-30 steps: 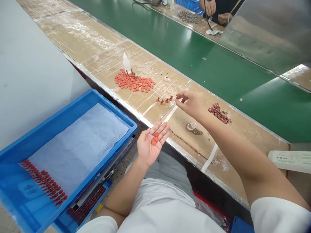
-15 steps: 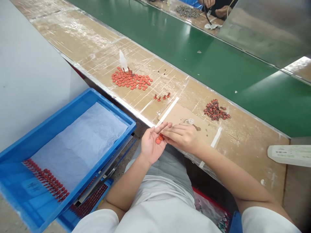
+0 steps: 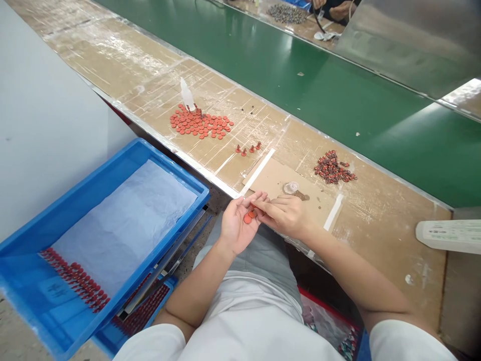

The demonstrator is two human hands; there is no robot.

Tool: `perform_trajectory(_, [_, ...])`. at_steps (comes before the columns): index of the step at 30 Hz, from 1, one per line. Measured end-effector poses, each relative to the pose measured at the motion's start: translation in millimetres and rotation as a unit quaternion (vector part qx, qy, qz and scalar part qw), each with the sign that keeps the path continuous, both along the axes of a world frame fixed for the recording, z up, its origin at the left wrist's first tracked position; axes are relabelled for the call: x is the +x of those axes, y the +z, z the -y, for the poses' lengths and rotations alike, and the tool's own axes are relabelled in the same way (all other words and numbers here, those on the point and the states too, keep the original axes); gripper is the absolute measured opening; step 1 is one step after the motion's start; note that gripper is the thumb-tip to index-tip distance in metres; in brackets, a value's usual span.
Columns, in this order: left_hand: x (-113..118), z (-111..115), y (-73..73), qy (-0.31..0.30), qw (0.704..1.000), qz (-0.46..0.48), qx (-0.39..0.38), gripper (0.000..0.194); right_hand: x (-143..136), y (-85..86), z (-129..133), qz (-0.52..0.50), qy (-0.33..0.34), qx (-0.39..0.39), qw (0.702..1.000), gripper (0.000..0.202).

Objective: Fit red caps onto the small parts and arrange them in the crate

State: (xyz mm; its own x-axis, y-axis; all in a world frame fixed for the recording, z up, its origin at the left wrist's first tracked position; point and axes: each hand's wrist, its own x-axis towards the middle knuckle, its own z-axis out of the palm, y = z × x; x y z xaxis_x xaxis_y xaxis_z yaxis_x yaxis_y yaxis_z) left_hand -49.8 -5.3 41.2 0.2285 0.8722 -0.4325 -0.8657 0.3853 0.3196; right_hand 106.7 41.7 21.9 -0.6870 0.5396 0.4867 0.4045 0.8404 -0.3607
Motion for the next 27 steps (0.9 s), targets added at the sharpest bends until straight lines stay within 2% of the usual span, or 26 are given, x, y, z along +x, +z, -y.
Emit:
perform_trajectory(3, [-0.7, 0.3, -0.4, 0.002, 1.000, 0.000, 0.003, 0.042, -4.0, -1.7, 5.0, -0.047, -0.066, -0.075, 0.994, 0.026])
perform_trajectory(5, [-1.1, 0.2, -0.3, 0.005, 1.000, 0.004, 0.006, 0.038, -8.4, 2.8, 10.0, -0.112, -0.108, -0.178, 0.972, 0.023])
perform_trajectory(7, [-0.7, 0.1, -0.2, 0.011, 1.000, 0.005, 0.001, 0.033, -12.6, 10.9, 14.8, -0.183, -0.139, -0.304, 0.924, 0.024])
perform_trajectory(9, [1.3, 0.9, -0.5, 0.018, 1.000, -0.005, -0.006, 0.028, -15.5, 19.9, 18.4, -0.236, -0.161, -0.420, 0.861, 0.025])
perform_trajectory(11, [5.0, 3.0, -1.4, 0.027, 0.999, -0.026, 0.006, 0.026, -16.9, 26.7, 20.9, -0.273, -0.180, -0.496, 0.805, 0.026])
perform_trajectory(14, [12.7, 8.0, -4.3, 0.047, 0.996, -0.059, 0.046, 0.023, -17.5, 28.8, 24.3, -0.320, -0.192, -0.548, 0.748, 0.029])
perform_trajectory(17, [20.0, 12.7, -8.0, 0.061, 0.994, -0.070, 0.063, 0.021, -18.9, 24.6, 28.7, -0.353, -0.198, -0.564, 0.720, 0.030])
perform_trajectory(20, [24.4, 14.9, -10.8, 0.071, 0.994, -0.068, 0.051, 0.019, -20.3, 21.3, 35.0, -0.362, -0.192, -0.559, 0.720, 0.029])
perform_trajectory(22, [25.6, 14.7, -12.1, 0.071, 0.995, -0.060, 0.032, 0.019, -18.9, 21.4, 39.9, -0.349, -0.179, -0.545, 0.741, 0.030])
perform_trajectory(25, [25.0, 12.6, -14.4, 0.074, 0.997, -0.037, -0.005, 0.021, -7.8, 24.0, 43.2, -0.312, -0.188, -0.463, 0.808, 0.027])
perform_trajectory(27, [23.1, 10.6, -16.8, 0.074, 0.996, -0.028, -0.028, 0.022, 9.6, 25.8, 36.6, -0.267, -0.243, -0.346, 0.866, 0.021])
